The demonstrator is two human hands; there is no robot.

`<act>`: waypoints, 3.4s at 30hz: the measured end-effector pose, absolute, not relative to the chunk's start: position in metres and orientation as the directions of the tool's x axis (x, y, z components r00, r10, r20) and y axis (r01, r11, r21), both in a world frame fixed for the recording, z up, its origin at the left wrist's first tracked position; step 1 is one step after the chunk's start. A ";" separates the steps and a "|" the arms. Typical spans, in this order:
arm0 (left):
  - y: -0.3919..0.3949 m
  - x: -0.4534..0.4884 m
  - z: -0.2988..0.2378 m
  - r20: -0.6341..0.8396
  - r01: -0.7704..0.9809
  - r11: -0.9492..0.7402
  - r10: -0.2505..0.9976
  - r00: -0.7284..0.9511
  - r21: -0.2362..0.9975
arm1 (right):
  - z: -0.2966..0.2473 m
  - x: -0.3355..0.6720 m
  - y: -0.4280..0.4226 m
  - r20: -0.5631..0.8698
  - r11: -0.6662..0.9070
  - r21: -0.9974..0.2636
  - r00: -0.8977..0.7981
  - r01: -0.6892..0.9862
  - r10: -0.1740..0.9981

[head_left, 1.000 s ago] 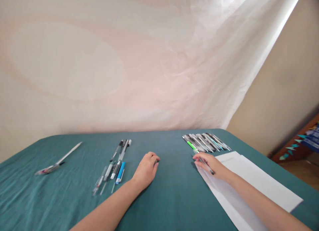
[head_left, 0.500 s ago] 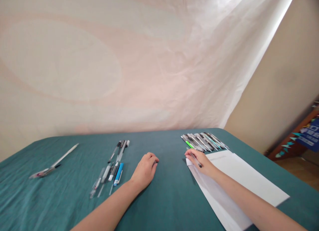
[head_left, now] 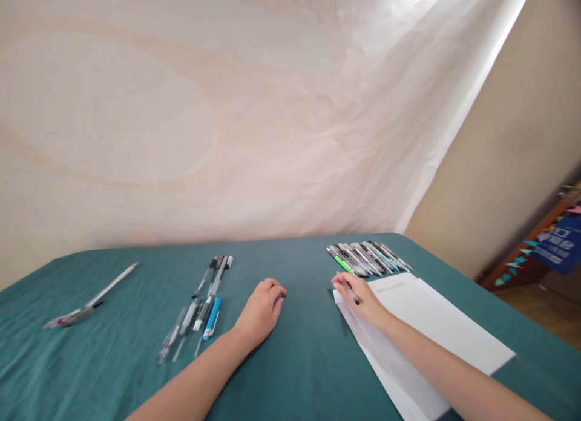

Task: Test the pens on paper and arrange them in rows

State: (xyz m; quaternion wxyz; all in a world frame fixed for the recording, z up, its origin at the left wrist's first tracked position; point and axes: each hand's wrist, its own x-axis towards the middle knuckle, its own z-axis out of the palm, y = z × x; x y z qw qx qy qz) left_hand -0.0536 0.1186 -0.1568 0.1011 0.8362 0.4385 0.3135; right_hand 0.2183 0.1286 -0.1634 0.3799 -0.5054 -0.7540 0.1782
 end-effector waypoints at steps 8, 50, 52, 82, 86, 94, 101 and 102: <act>0.117 -0.054 -0.155 0.420 0.667 -0.601 0.795 0.438 0.440 | -0.158 0.232 0.120 0.272 0.281 -0.859 -0.084 0.427 0.959; 0.123 -0.052 -0.157 0.425 0.663 -0.606 0.791 0.441 0.439 | -0.181 0.345 0.132 0.301 0.068 -0.758 0.256 0.649 0.919; 0.123 -0.052 -0.157 0.422 0.665 -0.605 0.792 0.442 0.438 | -0.181 0.346 0.133 0.317 0.070 -0.730 0.245 0.680 0.916; 0.123 -0.052 -0.157 0.422 0.671 -0.607 0.790 0.446 0.426 | -0.182 0.349 0.133 0.324 0.065 -0.681 0.221 0.729 0.920; 0.124 -0.052 -0.158 0.416 0.676 -0.603 0.793 0.446 0.424 | -0.185 0.350 0.134 0.323 0.058 -0.679 0.227 0.732 0.919; 0.124 -0.052 -0.158 0.422 0.666 -0.611 0.786 0.451 0.428 | -0.186 0.350 0.134 0.326 0.052 -0.674 0.234 0.737 0.916; 0.123 -0.052 -0.157 0.415 0.661 -0.606 0.792 0.448 0.442 | -0.184 0.349 0.133 0.320 0.041 -0.667 0.237 0.744 0.917; 0.123 -0.052 -0.157 0.417 0.662 -0.605 0.792 0.446 0.443 | -0.184 0.348 0.133 0.319 0.040 -0.666 0.237 0.745 0.918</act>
